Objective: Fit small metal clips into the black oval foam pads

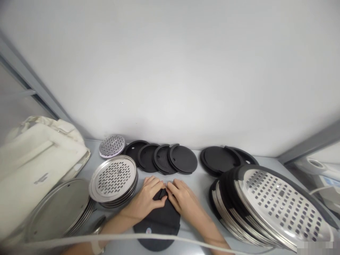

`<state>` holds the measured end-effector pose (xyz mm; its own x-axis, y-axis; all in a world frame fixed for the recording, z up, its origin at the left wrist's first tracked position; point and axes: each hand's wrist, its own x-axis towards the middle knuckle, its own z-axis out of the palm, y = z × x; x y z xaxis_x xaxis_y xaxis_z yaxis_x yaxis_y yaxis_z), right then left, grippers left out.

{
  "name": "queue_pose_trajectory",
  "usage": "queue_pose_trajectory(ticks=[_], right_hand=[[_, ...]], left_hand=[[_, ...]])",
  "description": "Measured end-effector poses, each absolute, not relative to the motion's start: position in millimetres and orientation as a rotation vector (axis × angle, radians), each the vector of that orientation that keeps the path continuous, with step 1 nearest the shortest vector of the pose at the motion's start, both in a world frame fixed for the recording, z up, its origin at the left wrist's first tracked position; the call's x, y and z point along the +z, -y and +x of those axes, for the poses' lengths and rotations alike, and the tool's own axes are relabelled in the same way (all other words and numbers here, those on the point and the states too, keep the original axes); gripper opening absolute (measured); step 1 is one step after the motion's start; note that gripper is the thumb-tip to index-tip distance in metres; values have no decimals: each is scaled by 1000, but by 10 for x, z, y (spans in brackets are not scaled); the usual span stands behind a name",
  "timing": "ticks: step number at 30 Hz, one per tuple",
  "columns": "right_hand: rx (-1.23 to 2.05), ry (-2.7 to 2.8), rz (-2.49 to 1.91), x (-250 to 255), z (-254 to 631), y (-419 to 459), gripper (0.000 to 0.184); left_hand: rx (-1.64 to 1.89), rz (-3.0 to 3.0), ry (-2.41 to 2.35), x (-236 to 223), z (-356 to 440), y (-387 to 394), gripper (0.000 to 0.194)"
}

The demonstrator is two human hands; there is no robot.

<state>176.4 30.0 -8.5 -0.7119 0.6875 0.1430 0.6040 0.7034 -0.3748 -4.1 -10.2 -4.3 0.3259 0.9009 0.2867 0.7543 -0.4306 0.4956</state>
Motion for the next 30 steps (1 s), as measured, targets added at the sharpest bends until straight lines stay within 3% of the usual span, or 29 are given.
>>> queue_pose_trajectory(ticks=[9,30], right_hand=[[511,2645,-1035,-49,1781,-296,10],[502,2700,-1061,-26,1758,-279,14]], left_hand=[[791,2299,-1508,-36,-37,100,12],[737,2317,-1538,-47,-37,103,13]])
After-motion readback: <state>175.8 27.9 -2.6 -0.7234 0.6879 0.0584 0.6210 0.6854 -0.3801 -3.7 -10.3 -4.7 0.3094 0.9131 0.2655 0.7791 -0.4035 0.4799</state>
